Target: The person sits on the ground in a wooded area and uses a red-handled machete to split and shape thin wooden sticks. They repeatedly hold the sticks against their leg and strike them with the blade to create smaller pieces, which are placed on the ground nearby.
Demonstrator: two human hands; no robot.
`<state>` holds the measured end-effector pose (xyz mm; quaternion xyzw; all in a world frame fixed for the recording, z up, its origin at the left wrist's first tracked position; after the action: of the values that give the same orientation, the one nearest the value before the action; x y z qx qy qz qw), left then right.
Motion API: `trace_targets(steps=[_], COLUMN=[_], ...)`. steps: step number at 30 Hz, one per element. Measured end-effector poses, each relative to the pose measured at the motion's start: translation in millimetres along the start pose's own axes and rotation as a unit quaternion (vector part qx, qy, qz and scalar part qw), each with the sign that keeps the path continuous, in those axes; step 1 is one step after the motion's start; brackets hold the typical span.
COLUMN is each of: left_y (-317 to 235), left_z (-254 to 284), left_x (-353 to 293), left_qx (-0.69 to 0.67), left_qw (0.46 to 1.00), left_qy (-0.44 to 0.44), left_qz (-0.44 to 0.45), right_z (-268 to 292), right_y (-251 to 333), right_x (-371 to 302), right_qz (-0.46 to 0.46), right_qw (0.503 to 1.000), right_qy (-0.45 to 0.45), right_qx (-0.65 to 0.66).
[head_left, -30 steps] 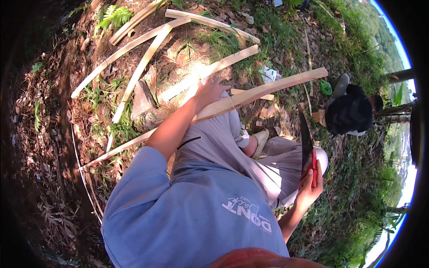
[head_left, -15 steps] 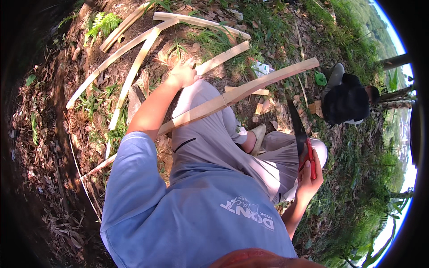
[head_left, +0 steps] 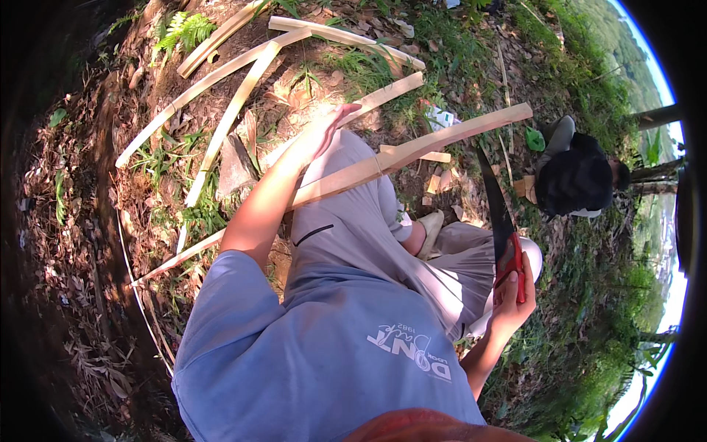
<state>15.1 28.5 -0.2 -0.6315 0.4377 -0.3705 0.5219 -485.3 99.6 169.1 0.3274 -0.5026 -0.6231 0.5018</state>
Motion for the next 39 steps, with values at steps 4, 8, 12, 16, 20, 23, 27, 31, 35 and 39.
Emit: trace_targets(steps=[4, 8, 12, 16, 20, 23, 27, 31, 35, 39], left_y=[-36.5, -49.7, -29.2, -17.9, -64.1, -81.6, -105.7, -122.9, -123.0, -124.3], left_z=[-2.3, -36.2, -34.6, -31.6, -34.2, -28.5, -28.5, -42.4, -50.8, -49.8], left_x=[-44.9, -94.7, -99.9, -99.6, -105.7, -105.2, -112.3, -122.5, -134.4, -135.9], left_qx=[0.330, 0.444, 0.462, 0.469, 0.464, 0.461, 0.459, 0.446, 0.460, 0.445], left_qw=[0.938, 0.893, 0.878, 0.859, 0.876, 0.874, 0.865, 0.875, 0.868, 0.870], left_qy=[0.041, 0.043, 0.015, -0.025, -0.006, -0.052, -0.036, 0.053, 0.051, 0.000], left_qz=[-0.103, -0.055, -0.122, -0.207, -0.131, -0.147, -0.199, -0.182, -0.179, -0.213], right_z=[-0.7, -11.4, -13.8, -3.7, 7.1, 0.0, 1.6, -10.5, -22.3, -38.5], right_y=[-1.0, -6.5, 1.1, 0.7, -1.2, 3.8, -4.2, -6.6, -8.1, -10.8], right_x=[0.4, -5.3, -11.4, -10.0, -12.0, -8.1, 4.0, 12.2, 13.4, 24.5], right_qz=[-0.029, -0.008, -0.025, -0.012, -0.005, -0.001, 0.002, 0.012, -0.016, -0.026], right_qw=[0.997, 0.998, 0.998, 0.997, 0.994, 0.990, 0.983, 0.984, 0.979, 0.975], right_qy=[0.007, -0.018, -0.015, -0.007, -0.041, -0.044, -0.037, -0.039, -0.046, -0.006], right_qx=[0.066, 0.062, 0.060, 0.082, 0.097, 0.132, 0.178, 0.174, 0.197, 0.220])
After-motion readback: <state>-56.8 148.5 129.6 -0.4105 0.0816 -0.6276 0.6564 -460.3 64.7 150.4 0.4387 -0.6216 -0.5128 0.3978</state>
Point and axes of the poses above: each hand's wrist, its own x-axis towards the middle knuckle, its own z-axis out of the back of the hand, y = z × x, the point moved 3 cm from there along x, towards the middle knuckle, and after that the axes turned 13 degrees about -y, right-handed, at the moved point
